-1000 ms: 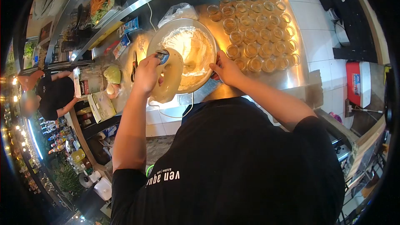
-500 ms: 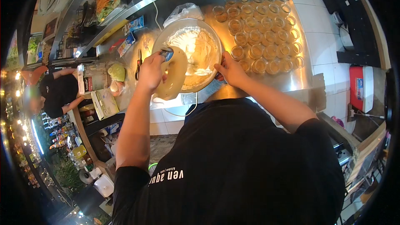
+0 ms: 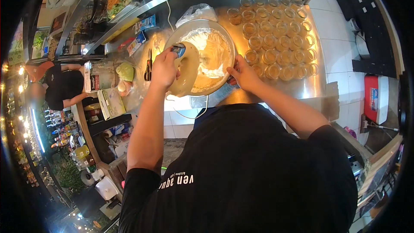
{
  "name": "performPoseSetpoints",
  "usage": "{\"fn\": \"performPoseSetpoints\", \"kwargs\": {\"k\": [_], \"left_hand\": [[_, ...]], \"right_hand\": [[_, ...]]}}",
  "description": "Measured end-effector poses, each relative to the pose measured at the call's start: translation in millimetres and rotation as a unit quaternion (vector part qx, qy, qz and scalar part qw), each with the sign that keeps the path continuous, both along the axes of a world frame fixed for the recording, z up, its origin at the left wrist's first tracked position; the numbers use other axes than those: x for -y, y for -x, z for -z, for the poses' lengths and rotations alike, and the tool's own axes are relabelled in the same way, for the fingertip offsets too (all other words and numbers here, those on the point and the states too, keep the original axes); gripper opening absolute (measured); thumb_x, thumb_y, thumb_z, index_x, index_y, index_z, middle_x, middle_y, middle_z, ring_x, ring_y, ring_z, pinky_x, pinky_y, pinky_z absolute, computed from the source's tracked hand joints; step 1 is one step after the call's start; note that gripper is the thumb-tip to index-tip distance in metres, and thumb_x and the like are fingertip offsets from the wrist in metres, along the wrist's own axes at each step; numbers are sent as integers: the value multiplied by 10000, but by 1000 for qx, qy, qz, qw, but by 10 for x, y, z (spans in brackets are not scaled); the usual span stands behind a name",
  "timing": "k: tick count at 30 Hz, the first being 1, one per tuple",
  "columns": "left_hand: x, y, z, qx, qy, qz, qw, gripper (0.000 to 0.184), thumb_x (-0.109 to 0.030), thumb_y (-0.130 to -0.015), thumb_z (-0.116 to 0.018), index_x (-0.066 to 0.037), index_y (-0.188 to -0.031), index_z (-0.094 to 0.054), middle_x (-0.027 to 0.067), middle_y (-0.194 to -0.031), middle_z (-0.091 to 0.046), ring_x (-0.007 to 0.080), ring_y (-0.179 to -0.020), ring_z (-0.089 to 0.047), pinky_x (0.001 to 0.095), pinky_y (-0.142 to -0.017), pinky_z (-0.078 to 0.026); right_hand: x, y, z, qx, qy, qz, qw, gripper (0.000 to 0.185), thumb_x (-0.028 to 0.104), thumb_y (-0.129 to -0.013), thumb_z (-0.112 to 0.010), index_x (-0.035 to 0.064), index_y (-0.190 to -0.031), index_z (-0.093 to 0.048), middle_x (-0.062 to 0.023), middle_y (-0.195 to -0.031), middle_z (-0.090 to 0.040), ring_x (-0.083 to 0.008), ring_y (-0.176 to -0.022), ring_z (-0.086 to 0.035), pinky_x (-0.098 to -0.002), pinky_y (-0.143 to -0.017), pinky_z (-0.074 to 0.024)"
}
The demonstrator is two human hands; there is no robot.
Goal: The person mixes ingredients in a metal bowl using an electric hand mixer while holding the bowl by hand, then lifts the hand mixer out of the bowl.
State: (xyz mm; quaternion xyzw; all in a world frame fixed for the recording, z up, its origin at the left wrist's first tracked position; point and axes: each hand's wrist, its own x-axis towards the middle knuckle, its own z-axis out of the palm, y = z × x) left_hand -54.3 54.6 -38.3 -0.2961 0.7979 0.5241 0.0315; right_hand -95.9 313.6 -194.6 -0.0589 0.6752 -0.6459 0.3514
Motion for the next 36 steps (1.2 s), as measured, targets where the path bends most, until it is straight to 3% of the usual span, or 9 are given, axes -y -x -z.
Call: {"fn": "performPoseSetpoints", "kwargs": {"k": [1,5,10,16,20,22,26,30,36], "left_hand": [[-1,19,80,-49,-15,-9,999,546,-239,-992,-515,68,-1439,-582,142,-847,-674,190,-479,-583,336,-479,-489],[58,-54,93,-40,58,22,997,557,-251,-992,-514,66,-1445,-578,140,-798,-659,190,-478,-589,336,-482,-487],[193,-81,-213,95,75,39,992,543,-274,-997,-493,42,-1423,-609,149,-801,-664,192,-486,-610,347,-495,-499],[83,84,-32,-36,95,1,995,511,-270,-994,-491,29,-1379,-643,127,-779,-648,183,-477,-593,344,-483,-490],[220,2,-141,8,83,71,994,500,-260,-994,-490,19,-1378,-647,128,-761,-651,182,-476,-593,341,-479,-486],[248,-17,-220,92,96,69,989,490,-254,-998,-492,13,-1378,-648,129,-742,-653,183,-473,-592,342,-480,-490],[155,49,-116,56,72,39,995,490,-252,-1001,-495,18,-1382,-645,124,-709,-641,186,-469,-590,340,-480,-493],[105,117,136,-64,61,14,996,535,-254,-1005,-502,67,-1424,-591,152,-808,-674,201,-469,-591,348,-480,-493],[205,-64,-44,63,-28,102,992,520,-247,-1006,-498,72,-1407,-587,159,-899,-682,189,-481,-594,338,-462,-481]], "right_hand": [[1,-4,4,5,11,3,1000,280,168,-1051,-658,25,-1161,-444,-143,-874,-662,-234,-674,-743,-353,-560,-624],[-4,20,-18,22,10,1,1000,291,173,-1046,-666,26,-1165,-444,-139,-867,-655,-231,-654,-735,-354,-563,-624],[-20,26,-13,16,1,1,1000,298,173,-1042,-672,28,-1177,-449,-127,-850,-641,-232,-661,-739,-360,-564,-629],[12,26,24,21,15,7,1000,299,180,-1040,-676,26,-1189,-468,-128,-855,-641,-236,-656,-737,-363,-562,-632],[3,50,57,16,11,5,1000,306,181,-1042,-671,25,-1217,-474,-133,-868,-649,-237,-654,-736,-357,-561,-631],[-12,45,24,9,3,9,1000,308,181,-1042,-671,27,-1222,-474,-134,-868,-655,-238,-661,-738,-355,-559,-630],[-1,46,-61,7,5,16,1000,309,182,-1040,-675,35,-1224,-476,-139,-867,-666,-239,-675,-738,-353,-553,-626],[54,60,93,41,35,22,998,307,181,-1037,-680,37,-1216,-477,-146,-868,-671,-243,-676,-735,-357,-550,-627],[-9,24,77,5,19,17,1000,297,175,-1034,-681,42,-1208,-481,-131,-849,-655,-245,-669,-731,-362,-546,-631]]}}
